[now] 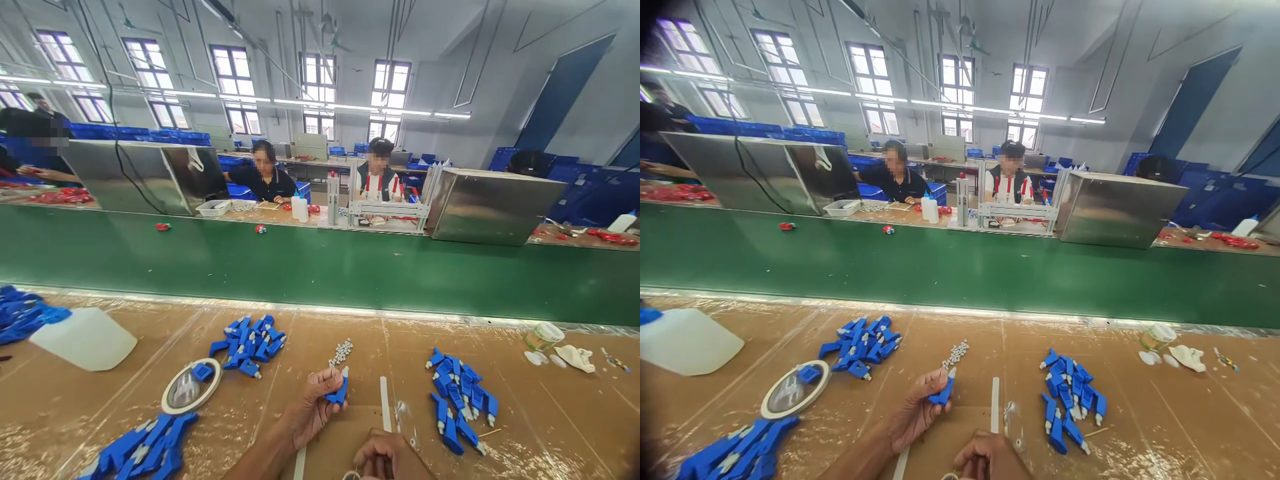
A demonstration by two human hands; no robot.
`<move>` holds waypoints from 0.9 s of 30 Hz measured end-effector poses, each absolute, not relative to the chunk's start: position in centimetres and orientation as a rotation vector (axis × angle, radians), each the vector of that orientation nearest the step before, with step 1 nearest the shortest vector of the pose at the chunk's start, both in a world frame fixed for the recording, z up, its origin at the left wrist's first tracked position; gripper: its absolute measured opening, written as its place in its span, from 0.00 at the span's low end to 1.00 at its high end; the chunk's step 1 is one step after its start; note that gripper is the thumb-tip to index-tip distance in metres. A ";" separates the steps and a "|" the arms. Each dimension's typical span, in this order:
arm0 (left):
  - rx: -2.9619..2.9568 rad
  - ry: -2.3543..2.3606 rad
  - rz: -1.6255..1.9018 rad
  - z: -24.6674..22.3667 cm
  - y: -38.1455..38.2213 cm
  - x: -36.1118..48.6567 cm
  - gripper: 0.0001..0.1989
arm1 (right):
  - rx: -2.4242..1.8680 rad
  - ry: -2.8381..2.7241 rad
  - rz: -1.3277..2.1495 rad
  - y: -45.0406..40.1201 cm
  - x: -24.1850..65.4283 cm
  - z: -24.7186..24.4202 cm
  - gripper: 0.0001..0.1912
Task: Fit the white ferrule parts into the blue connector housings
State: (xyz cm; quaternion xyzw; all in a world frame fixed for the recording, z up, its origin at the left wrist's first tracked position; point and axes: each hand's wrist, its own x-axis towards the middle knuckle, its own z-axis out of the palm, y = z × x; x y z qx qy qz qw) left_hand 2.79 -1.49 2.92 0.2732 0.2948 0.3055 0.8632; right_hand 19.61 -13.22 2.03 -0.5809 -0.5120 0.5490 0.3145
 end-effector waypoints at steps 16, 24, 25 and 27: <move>0.548 0.560 0.580 1.5 -2.3 2.9 0.22 | -1.607 -1.733 1.083 -13.5 18.2 3.9 0.06; 0.502 0.526 0.611 1.2 -2.4 2.8 0.21 | -1.515 -1.873 0.893 -14.0 18.3 3.5 0.14; 0.499 0.525 0.613 1.2 -2.5 2.8 0.22 | -1.523 -1.867 0.931 -14.1 18.2 3.6 0.16; 0.489 0.524 0.617 1.3 -2.6 2.7 0.22 | -1.541 -1.827 1.020 -14.0 18.1 3.9 0.19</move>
